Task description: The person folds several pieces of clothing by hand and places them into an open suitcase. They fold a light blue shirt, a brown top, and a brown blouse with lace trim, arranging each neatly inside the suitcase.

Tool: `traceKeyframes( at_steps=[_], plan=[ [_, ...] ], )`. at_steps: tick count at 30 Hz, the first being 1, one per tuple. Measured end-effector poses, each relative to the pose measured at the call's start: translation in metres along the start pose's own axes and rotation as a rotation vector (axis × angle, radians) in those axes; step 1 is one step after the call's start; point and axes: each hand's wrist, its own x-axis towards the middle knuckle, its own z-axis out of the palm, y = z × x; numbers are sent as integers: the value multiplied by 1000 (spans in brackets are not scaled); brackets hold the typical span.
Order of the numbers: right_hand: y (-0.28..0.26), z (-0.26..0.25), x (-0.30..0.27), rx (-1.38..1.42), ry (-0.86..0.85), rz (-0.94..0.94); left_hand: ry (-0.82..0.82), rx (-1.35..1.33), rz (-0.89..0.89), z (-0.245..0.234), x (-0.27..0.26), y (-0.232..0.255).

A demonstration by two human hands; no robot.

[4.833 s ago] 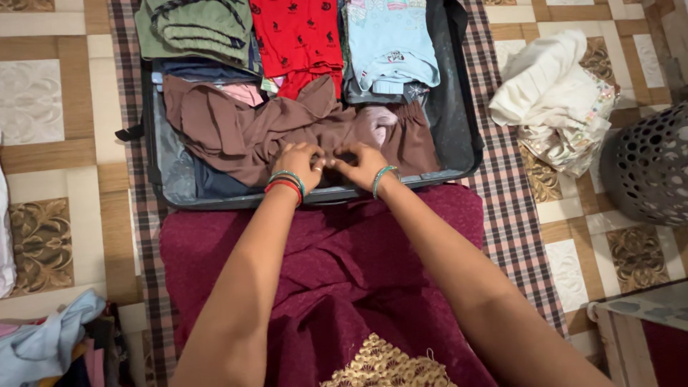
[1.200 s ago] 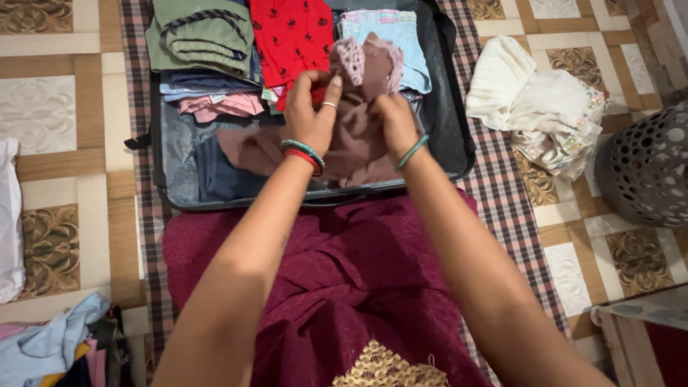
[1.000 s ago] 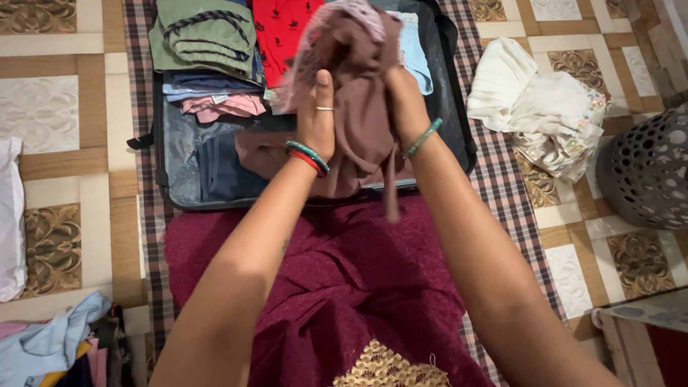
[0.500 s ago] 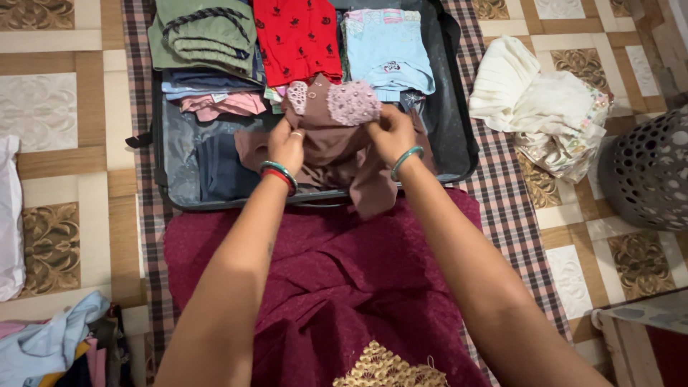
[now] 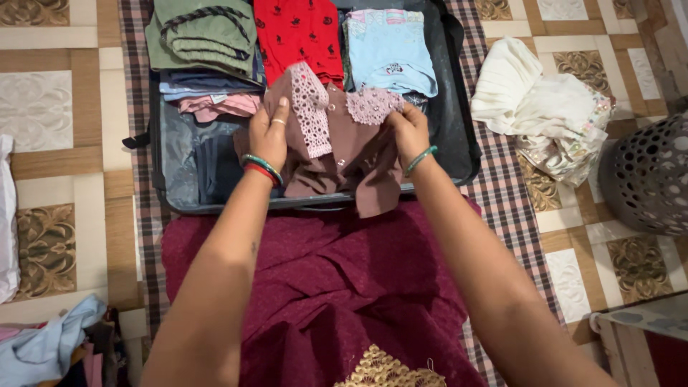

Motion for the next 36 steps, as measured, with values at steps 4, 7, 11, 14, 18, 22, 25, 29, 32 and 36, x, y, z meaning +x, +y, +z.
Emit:
traceKeyframes(
  at_steps=[4,7,11,14,18,22,25,29,32,36],
  plan=[
    [-26,7,36,-37,-28,-174,15,27,117,-4,36,5],
    [-41,12,66,-177,-48,-302,75,205,128,-9,64,-3],
    [-30,12,74,-616,124,-59,93,564,-111,-19,81,-27],
    [0,21,54,-511,-24,-4,293,722,23,-21,62,-47],
    [40,39,4,-640,-150,-11,387,725,-188,-18,20,-61],
    [56,56,-31,-734,-633,3,428,699,-371,-11,-9,-57],
    [64,71,-47,-939,-822,-431,406,663,-503,-5,-24,-63],
    [61,84,-53,-1037,-866,-61,145,667,-410,-4,-34,-97],
    [48,83,-51,-1055,-710,152,39,901,-349,-4,-40,-130],
    [29,73,-50,-826,-508,230,75,940,-180,-6,-31,-148]
  ],
)
